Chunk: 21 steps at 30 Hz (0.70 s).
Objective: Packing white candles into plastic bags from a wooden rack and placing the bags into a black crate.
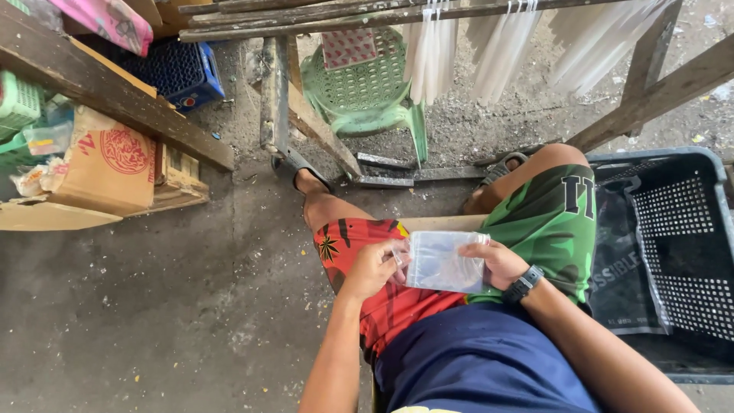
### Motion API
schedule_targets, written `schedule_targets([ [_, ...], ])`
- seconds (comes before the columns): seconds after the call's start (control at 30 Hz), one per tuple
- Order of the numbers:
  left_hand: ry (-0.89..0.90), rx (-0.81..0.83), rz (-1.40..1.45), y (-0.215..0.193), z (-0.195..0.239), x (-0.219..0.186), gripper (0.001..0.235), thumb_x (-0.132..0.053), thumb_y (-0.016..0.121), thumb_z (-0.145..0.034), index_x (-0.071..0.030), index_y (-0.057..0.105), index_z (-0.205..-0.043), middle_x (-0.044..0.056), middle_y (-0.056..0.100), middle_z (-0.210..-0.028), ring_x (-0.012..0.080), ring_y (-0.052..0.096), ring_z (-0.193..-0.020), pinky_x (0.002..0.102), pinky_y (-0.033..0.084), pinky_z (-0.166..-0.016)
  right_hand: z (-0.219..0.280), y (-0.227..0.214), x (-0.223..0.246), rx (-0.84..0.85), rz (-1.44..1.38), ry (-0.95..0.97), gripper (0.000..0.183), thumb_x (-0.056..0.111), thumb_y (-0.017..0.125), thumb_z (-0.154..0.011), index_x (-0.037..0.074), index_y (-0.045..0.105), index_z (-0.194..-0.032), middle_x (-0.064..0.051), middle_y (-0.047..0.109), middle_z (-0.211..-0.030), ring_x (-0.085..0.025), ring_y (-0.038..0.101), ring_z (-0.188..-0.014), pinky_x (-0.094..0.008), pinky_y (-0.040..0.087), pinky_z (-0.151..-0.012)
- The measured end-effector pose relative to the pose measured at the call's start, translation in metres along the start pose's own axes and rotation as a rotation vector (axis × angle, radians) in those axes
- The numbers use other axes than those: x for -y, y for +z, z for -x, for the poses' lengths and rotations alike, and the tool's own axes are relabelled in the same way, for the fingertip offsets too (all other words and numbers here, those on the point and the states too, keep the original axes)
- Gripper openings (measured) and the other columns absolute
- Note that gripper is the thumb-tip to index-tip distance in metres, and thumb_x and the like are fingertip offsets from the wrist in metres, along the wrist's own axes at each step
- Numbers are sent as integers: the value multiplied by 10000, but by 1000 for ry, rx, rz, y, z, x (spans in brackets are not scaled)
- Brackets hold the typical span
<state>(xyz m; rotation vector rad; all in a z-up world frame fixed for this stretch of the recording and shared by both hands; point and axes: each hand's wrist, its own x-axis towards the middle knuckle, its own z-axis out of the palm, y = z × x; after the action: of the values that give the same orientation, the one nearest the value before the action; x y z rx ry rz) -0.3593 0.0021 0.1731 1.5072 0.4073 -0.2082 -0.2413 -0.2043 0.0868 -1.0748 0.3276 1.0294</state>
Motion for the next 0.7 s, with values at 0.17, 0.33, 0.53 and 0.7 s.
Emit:
schedule_targets([
  [0.17,200,-61,-425,8,-4,-16,159,-249,614,-786,-91,616,-803,120,626,-666,239,618,-664,339,495,-613,25,26,15,101,54,-82,244,-36,579,-667,-49,615,-907,-150,617,-707,-265,627,-656,-452,515,-575],
  [0.33,120,-185,-551,18,-11,-8,203,-264,573,-755,-63,561,-782,169,582,-648,348,592,-680,428,475,-600,11,23,12,133,138,-207,302,-20,620,-663,-27,599,-964,-128,631,-751,-224,627,-700,-432,526,-590],
  [0.53,118,-390,-428,11,-24,23,208,-318,586,-780,-111,584,-757,100,572,-562,253,598,-590,352,466,-524,-12,9,3,-40,280,-347,205,80,675,-719,-16,547,-848,-78,564,-639,-162,584,-562,-294,516,-473],
  [0.7,103,-409,-342,9,-24,25,214,-292,601,-778,-79,588,-793,149,571,-578,284,603,-599,379,477,-510,-6,14,5,-57,254,-407,175,110,658,-758,-2,563,-852,-57,543,-609,-131,579,-540,-266,516,-471],
])
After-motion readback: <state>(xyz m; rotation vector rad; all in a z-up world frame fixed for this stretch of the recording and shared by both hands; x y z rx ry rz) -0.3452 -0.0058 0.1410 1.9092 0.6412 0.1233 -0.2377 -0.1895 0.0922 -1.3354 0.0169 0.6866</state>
